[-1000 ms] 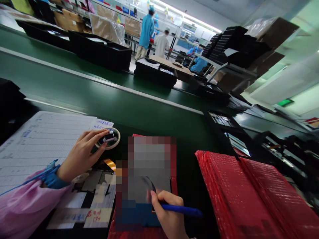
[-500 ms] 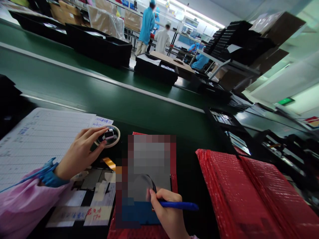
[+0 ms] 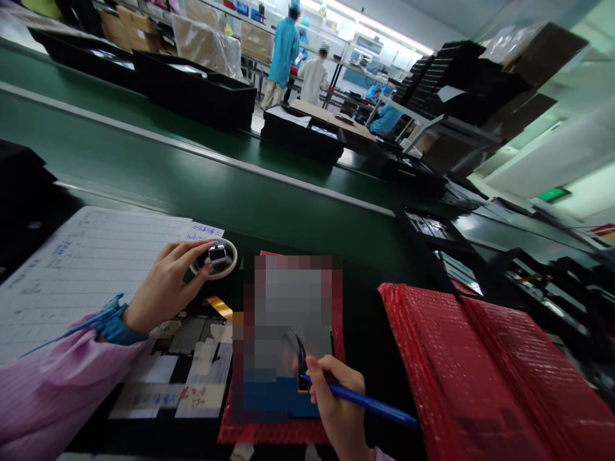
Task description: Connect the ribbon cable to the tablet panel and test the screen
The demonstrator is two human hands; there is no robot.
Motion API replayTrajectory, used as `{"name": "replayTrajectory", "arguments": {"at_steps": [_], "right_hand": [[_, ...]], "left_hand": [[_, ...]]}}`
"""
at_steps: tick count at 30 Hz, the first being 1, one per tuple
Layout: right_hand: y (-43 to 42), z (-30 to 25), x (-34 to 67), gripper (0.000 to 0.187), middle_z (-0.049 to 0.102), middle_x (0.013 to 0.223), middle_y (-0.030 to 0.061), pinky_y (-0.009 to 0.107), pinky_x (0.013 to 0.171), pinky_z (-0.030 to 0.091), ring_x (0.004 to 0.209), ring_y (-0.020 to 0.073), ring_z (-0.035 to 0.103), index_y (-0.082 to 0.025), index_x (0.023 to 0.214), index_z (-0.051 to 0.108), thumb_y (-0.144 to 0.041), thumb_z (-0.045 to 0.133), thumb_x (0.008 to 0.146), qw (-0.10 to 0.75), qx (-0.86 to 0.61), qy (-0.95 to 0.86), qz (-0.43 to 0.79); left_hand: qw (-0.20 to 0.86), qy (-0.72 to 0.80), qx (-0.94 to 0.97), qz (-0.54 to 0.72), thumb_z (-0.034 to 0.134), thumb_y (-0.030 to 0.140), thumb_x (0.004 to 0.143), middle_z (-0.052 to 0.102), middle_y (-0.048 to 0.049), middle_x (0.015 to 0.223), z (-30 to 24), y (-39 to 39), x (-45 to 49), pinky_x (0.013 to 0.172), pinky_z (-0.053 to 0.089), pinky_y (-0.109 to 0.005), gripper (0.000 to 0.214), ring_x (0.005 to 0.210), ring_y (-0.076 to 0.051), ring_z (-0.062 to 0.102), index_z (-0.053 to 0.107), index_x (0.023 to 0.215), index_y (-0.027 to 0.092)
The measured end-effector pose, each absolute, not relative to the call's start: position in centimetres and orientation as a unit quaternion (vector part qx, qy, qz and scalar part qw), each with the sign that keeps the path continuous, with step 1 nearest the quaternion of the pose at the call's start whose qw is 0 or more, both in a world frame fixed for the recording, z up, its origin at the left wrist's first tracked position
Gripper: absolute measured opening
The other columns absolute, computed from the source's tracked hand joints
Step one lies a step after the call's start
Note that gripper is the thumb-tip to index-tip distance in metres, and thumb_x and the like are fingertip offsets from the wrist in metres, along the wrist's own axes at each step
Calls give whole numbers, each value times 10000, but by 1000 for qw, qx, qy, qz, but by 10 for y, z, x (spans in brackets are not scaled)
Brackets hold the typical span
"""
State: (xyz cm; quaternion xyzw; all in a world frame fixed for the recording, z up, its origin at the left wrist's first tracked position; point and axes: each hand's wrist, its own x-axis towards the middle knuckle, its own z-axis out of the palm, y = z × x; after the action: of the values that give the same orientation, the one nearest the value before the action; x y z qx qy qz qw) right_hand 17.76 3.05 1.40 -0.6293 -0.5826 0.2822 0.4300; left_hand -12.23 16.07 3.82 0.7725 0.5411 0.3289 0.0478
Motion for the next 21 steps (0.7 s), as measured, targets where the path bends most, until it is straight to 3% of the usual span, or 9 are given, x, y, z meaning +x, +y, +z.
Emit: {"name": "replayTrajectory", "arguments": {"at_steps": [5, 21], "right_hand": [[33, 10, 172, 484, 441, 414, -41, 182, 418, 353, 378, 82, 430, -183, 474, 475, -384, 668, 870, 416, -636, -613, 219], [37, 13, 167, 483, 398, 418, -49, 160, 378, 333, 367, 71, 396, -178, 463, 429, -340, 609, 880, 397, -631, -640, 186]], "left_hand": [[47, 537, 773, 334, 436, 276, 964, 616, -131, 1268, 38, 161, -123, 1021, 435, -506, 376, 1159, -299, 504, 553, 1284, 117], [31, 536, 771, 342, 471, 259, 954, 631, -141, 1235, 35, 162, -124, 994, 451, -506, 368, 1147, -313, 517, 581, 1263, 93]]}}
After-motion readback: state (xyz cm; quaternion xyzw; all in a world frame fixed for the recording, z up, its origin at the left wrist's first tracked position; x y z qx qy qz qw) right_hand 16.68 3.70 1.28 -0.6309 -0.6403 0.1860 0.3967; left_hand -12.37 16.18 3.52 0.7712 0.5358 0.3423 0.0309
